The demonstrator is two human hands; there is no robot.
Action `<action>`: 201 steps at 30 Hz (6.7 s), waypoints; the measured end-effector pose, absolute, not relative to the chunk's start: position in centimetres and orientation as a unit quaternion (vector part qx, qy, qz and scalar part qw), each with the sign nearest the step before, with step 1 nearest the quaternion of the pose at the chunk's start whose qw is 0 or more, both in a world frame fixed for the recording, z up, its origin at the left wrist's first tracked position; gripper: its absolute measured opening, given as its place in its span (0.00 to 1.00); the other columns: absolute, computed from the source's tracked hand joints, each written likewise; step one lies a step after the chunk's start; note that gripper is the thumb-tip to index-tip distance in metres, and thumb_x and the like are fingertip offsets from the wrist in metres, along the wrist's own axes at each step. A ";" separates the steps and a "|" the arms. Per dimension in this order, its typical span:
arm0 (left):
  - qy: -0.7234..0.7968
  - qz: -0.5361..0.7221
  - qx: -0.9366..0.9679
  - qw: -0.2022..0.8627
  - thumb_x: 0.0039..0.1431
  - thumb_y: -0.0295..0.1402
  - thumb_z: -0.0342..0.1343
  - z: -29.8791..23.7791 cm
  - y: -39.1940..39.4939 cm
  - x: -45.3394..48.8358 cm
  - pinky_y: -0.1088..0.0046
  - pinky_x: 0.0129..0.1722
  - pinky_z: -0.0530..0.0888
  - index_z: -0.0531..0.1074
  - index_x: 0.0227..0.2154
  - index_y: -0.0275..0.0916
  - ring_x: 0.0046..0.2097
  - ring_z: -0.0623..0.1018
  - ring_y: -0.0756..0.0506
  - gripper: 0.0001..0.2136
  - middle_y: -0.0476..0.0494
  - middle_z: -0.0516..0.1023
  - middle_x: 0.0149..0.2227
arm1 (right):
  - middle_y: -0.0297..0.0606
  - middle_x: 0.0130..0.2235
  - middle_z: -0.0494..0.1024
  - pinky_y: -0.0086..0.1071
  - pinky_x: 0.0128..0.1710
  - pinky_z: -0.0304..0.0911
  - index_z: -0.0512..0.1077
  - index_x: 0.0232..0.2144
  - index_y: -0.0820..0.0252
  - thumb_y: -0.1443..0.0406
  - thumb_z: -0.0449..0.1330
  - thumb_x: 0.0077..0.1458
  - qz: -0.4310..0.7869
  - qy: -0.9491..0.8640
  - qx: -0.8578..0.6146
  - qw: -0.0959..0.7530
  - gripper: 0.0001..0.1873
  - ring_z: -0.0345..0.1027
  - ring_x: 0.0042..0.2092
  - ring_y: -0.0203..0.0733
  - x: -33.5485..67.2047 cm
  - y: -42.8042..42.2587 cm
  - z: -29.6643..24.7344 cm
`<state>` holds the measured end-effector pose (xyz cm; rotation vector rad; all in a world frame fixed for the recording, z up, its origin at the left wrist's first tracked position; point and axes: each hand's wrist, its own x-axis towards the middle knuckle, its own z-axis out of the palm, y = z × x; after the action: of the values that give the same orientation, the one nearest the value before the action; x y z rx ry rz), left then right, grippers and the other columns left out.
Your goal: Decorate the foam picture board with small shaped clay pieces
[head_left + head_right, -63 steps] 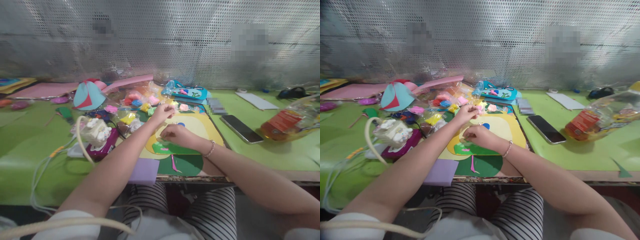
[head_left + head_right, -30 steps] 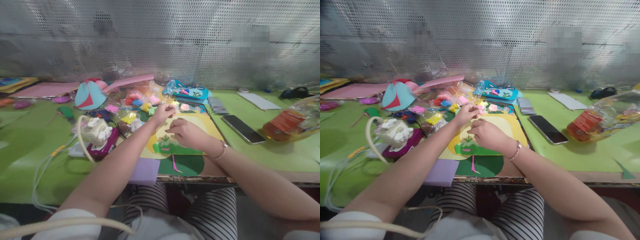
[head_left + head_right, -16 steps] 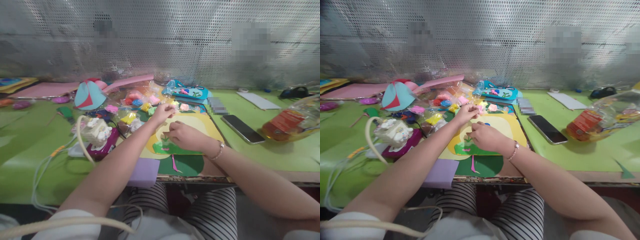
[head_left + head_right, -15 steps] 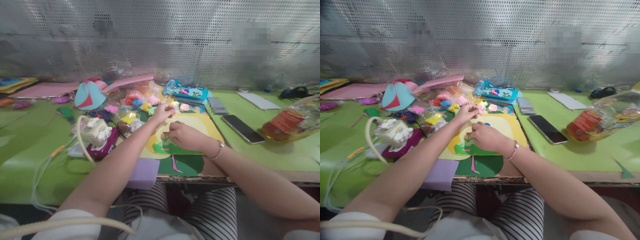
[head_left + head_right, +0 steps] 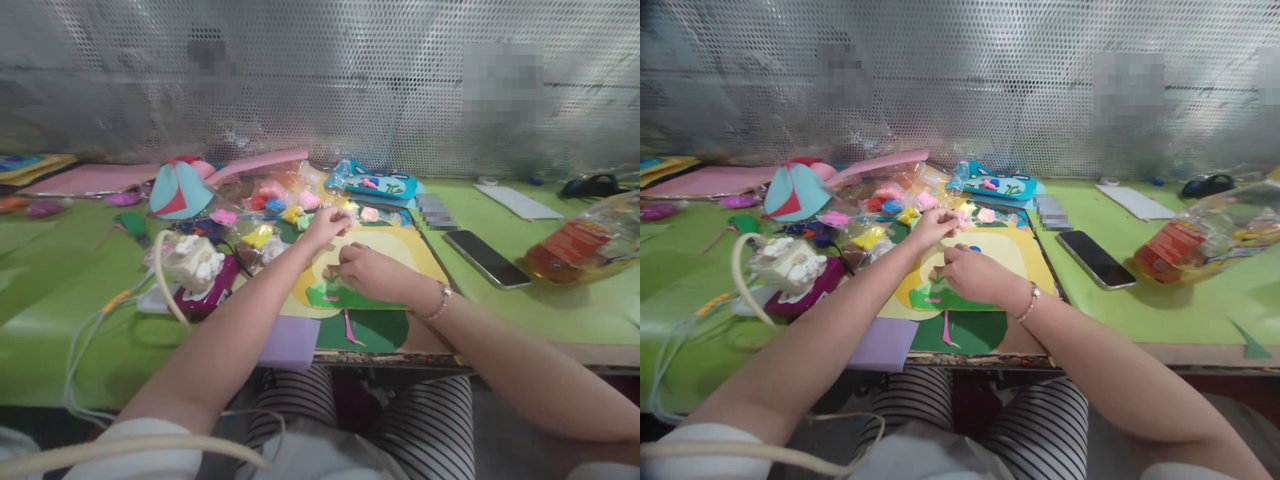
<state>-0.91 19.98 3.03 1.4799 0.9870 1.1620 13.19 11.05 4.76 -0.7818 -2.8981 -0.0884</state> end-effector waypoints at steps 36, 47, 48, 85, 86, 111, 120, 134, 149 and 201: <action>0.397 0.481 0.609 0.490 0.49 0.29 0.62 3.0 20.0 -0.9 0.75 0.32 0.72 0.68 0.27 0.35 0.26 0.72 0.55 0.07 0.51 0.74 0.25 | 0.42 0.34 0.67 0.34 0.36 0.53 0.75 0.42 0.63 0.72 0.48 0.60 -0.067 -0.970 -0.231 0.033 0.17 0.52 0.30 0.38 13.3 10.6 5.1; 0.396 0.482 0.602 0.499 0.52 0.26 0.58 3.2 19.8 -0.8 0.76 0.31 0.71 0.68 0.27 0.35 0.25 0.71 0.56 0.03 0.51 0.74 0.25 | 0.40 0.35 0.68 0.32 0.35 0.54 0.76 0.36 0.62 0.73 0.48 0.59 -0.005 -0.973 -0.228 0.026 0.16 0.58 0.31 0.36 13.8 10.5 5.4; 0.396 0.482 0.603 0.497 0.52 0.26 0.58 3.2 19.7 -0.8 0.76 0.31 0.71 0.68 0.27 0.35 0.25 0.71 0.56 0.03 0.51 0.74 0.25 | 0.40 0.35 0.68 0.32 0.35 0.54 0.76 0.37 0.62 0.73 0.48 0.59 -0.002 -0.974 -0.226 0.027 0.16 0.58 0.31 0.36 13.8 10.5 5.4; 0.395 0.482 0.602 0.500 0.52 0.25 0.57 3.3 19.7 -0.9 0.77 0.30 0.70 0.68 0.27 0.34 0.24 0.71 0.56 0.03 0.52 0.73 0.23 | 0.40 0.36 0.70 0.30 0.36 0.58 0.75 0.43 0.60 0.75 0.48 0.59 0.058 -0.976 -0.206 0.036 0.18 0.62 0.34 0.36 14.2 10.7 6.4; 0.396 0.483 0.600 0.500 0.52 0.24 0.57 3.3 19.7 -0.9 0.77 0.30 0.70 0.68 0.27 0.34 0.24 0.71 0.56 0.03 0.52 0.73 0.23 | 0.40 0.35 0.70 0.30 0.36 0.58 0.75 0.42 0.61 0.75 0.48 0.58 0.056 -0.975 -0.213 0.034 0.18 0.62 0.34 0.37 14.2 10.7 6.4; 0.402 0.482 0.604 0.491 0.53 0.24 0.57 3.0 20.1 -0.9 0.76 0.30 0.71 0.70 0.28 0.34 0.24 0.71 0.56 0.01 0.50 0.74 0.25 | 0.45 0.35 0.70 0.34 0.38 0.59 0.73 0.29 0.66 0.71 0.46 0.62 -0.013 -0.972 -0.234 0.013 0.17 0.58 0.31 0.37 13.6 10.7 5.7; 0.401 0.482 0.600 0.497 0.52 0.25 0.57 3.0 20.0 -0.8 0.77 0.31 0.71 0.69 0.28 0.34 0.25 0.71 0.56 0.02 0.50 0.74 0.25 | 0.45 0.35 0.69 0.34 0.36 0.59 0.74 0.33 0.65 0.72 0.47 0.61 -0.017 -0.970 -0.240 0.021 0.15 0.58 0.31 0.38 13.4 10.5 5.6; 0.401 0.477 0.605 0.494 0.53 0.26 0.58 2.9 20.2 -0.9 0.74 0.32 0.71 0.69 0.28 0.35 0.25 0.71 0.56 0.02 0.50 0.73 0.25 | 0.44 0.39 0.70 0.35 0.38 0.60 0.72 0.48 0.61 0.72 0.46 0.60 0.006 -0.972 -0.231 0.042 0.19 0.63 0.33 0.40 13.8 10.6 5.3; 0.404 0.477 0.606 0.492 0.54 0.25 0.56 3.1 19.9 -0.9 0.77 0.31 0.70 0.69 0.29 0.34 0.25 0.71 0.56 0.01 0.50 0.73 0.25 | 0.45 0.43 0.73 0.36 0.43 0.62 0.74 0.45 0.60 0.75 0.48 0.57 0.060 -0.975 -0.211 0.035 0.20 0.68 0.41 0.41 14.1 10.2 6.0; 0.406 0.478 0.594 0.503 0.54 0.24 0.56 3.2 19.8 -0.9 0.78 0.30 0.70 0.69 0.28 0.34 0.24 0.71 0.57 0.01 0.51 0.73 0.24 | 0.45 0.41 0.71 0.34 0.36 0.60 0.73 0.44 0.62 0.72 0.48 0.60 -0.016 -0.973 -0.228 0.035 0.16 0.65 0.34 0.39 14.1 10.5 5.5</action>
<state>-0.91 19.82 3.22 1.4357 0.9804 1.1555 14.09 10.50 5.46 -0.7009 -2.9897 -0.0504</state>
